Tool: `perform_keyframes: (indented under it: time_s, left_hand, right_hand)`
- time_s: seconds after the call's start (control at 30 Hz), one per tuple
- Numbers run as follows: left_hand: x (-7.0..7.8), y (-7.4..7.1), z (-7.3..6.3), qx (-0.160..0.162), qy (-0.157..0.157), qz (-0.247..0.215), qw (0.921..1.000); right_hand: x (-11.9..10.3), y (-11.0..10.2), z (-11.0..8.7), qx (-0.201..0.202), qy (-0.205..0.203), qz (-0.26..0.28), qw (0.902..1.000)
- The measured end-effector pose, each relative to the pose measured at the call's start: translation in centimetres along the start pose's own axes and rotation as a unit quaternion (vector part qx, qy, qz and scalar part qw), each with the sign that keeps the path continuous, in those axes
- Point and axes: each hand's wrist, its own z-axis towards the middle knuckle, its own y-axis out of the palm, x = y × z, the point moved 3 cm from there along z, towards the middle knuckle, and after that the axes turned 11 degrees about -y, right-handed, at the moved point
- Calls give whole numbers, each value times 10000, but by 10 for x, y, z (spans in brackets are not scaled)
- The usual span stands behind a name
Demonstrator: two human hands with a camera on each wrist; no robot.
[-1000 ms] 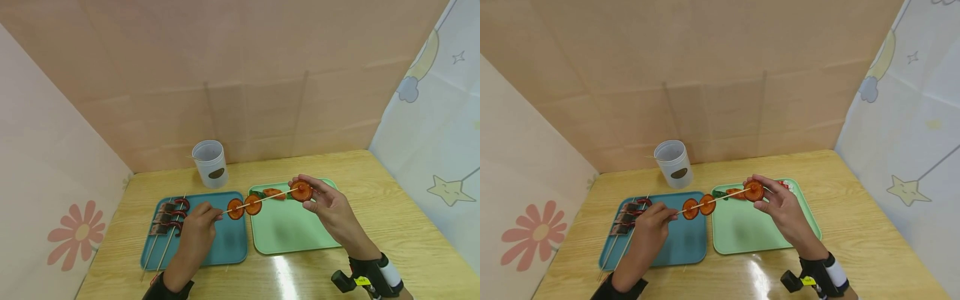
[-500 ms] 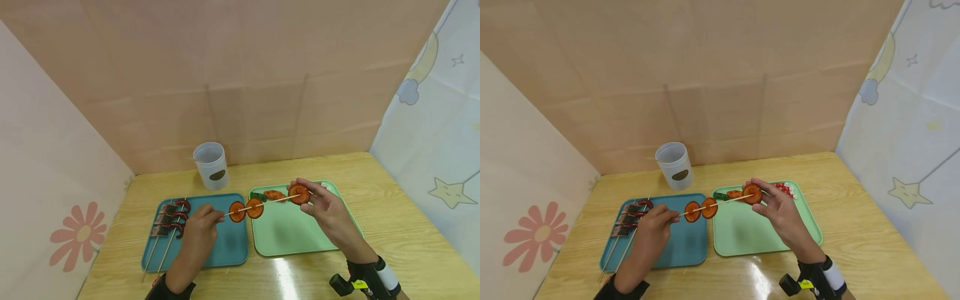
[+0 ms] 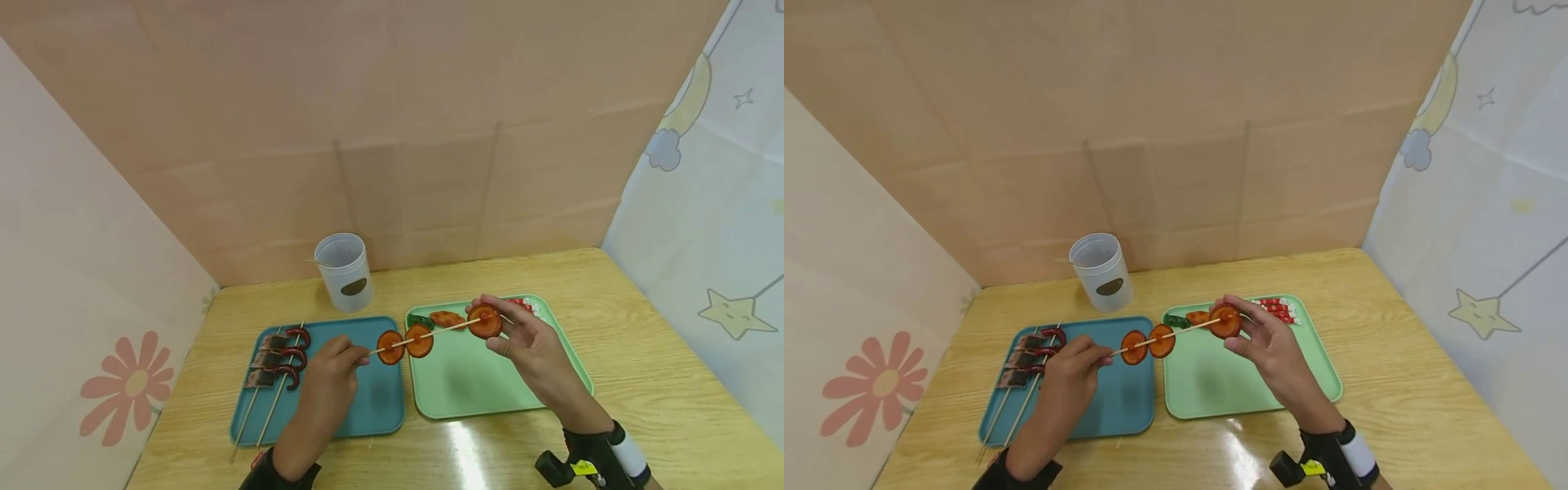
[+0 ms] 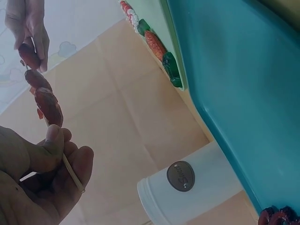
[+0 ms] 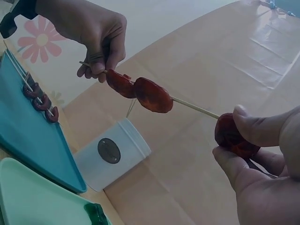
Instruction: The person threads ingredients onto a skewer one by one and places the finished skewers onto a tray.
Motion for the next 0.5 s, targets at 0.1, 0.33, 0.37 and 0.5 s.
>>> perform_keyframes:
  time_s: [0.1, 0.33, 0.37, 0.5]
  left_hand:
    - [1, 1, 1, 27, 60, 0, 10000]
    - [6, 2, 4, 87, 139, -16, 9999]
    - [7, 2, 4, 84, 138, -5, 9999]
    - [7, 2, 4, 50, 77, 89, 9999]
  right_hand:
    - [1, 3, 1, 44, 15, -55, 10000]
    - [7, 13, 2, 92, 119, 58, 9999]
    - [8, 14, 2, 107, 164, 50, 9998]
    - [13, 17, 2, 243, 337, -9, 9991]
